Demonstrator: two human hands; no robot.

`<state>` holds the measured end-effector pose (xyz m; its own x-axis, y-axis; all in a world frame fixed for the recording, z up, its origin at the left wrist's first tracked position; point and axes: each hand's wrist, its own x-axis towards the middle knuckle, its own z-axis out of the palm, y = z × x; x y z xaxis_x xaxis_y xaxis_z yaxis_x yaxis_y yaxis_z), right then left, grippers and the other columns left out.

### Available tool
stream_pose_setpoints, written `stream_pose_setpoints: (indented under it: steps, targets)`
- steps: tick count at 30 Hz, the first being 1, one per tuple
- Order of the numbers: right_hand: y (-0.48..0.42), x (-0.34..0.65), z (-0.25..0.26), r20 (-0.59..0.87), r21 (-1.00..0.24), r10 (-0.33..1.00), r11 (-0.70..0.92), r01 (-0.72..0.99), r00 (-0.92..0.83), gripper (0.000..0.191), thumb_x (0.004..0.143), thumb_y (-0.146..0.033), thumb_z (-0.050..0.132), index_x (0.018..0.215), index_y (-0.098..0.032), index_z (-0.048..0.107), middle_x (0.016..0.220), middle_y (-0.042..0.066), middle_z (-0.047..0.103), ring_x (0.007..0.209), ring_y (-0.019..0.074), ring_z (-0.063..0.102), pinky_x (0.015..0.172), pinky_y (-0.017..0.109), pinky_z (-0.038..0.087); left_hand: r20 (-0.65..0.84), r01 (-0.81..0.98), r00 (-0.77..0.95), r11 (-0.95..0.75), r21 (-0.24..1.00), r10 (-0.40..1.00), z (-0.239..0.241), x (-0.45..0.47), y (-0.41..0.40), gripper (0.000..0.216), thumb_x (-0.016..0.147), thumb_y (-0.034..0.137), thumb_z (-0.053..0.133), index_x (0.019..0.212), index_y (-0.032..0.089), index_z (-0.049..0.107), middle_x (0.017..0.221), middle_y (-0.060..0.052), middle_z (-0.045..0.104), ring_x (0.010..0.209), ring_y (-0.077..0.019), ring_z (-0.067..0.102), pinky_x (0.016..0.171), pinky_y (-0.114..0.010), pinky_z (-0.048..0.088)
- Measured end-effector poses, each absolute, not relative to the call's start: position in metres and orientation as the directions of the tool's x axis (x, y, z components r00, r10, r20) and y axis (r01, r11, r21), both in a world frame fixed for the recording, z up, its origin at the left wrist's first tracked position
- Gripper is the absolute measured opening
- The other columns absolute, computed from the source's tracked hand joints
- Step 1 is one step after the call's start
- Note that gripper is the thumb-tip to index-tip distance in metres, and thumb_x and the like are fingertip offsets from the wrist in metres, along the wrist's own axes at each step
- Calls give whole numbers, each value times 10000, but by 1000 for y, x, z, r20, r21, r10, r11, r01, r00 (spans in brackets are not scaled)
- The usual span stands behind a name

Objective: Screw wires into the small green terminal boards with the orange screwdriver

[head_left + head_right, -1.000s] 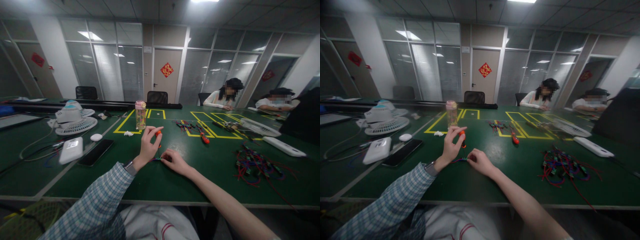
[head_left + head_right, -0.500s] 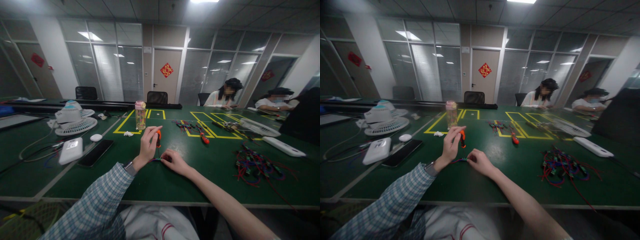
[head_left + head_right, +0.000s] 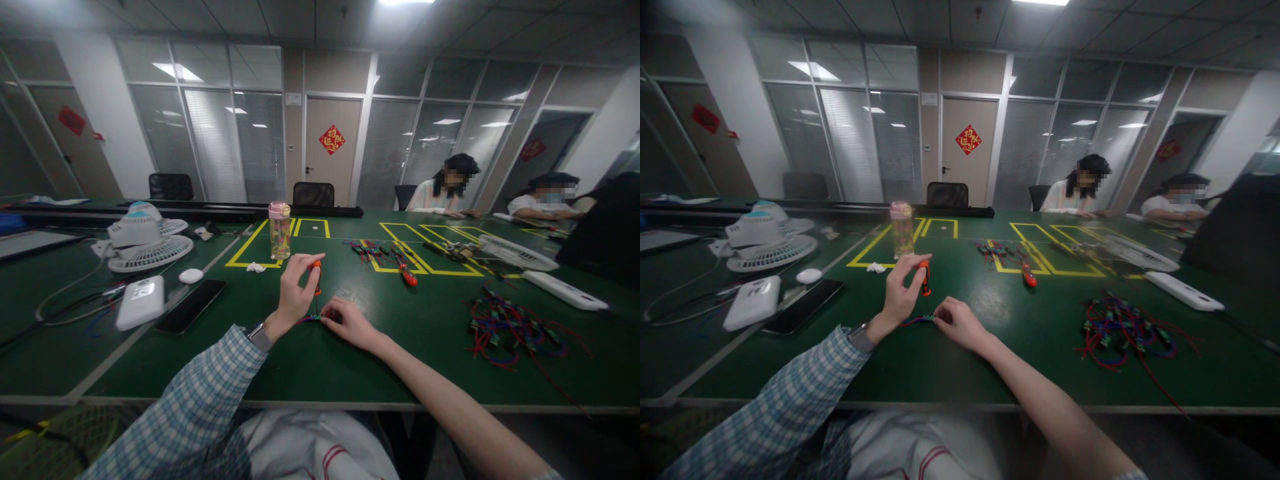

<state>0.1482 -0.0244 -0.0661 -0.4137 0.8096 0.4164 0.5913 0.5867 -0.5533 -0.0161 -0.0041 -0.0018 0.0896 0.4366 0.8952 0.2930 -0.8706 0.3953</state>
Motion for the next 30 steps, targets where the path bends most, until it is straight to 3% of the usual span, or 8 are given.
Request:
stream_pose_setpoints:
  steps: [21,30]
  targets:
    - [-24,149,-66,413,-555,813,582,594,-411,45,800,-127,616,824,-156,640,757,4,554,672,125,538,617,229,416,889,263,96,-873,411,448,-6,-17,-1,269,953,211,412,1129,198,615,1064,-60,643,989,-170,581,884,-325,456]
    - [-24,149,-66,421,-554,809,588,590,-411,44,795,-126,619,814,-161,638,750,0,548,659,124,529,616,234,420,908,364,51,-854,370,415,-4,-15,-2,204,874,285,592,1060,228,655,876,-17,481,845,-151,514,791,-293,455]
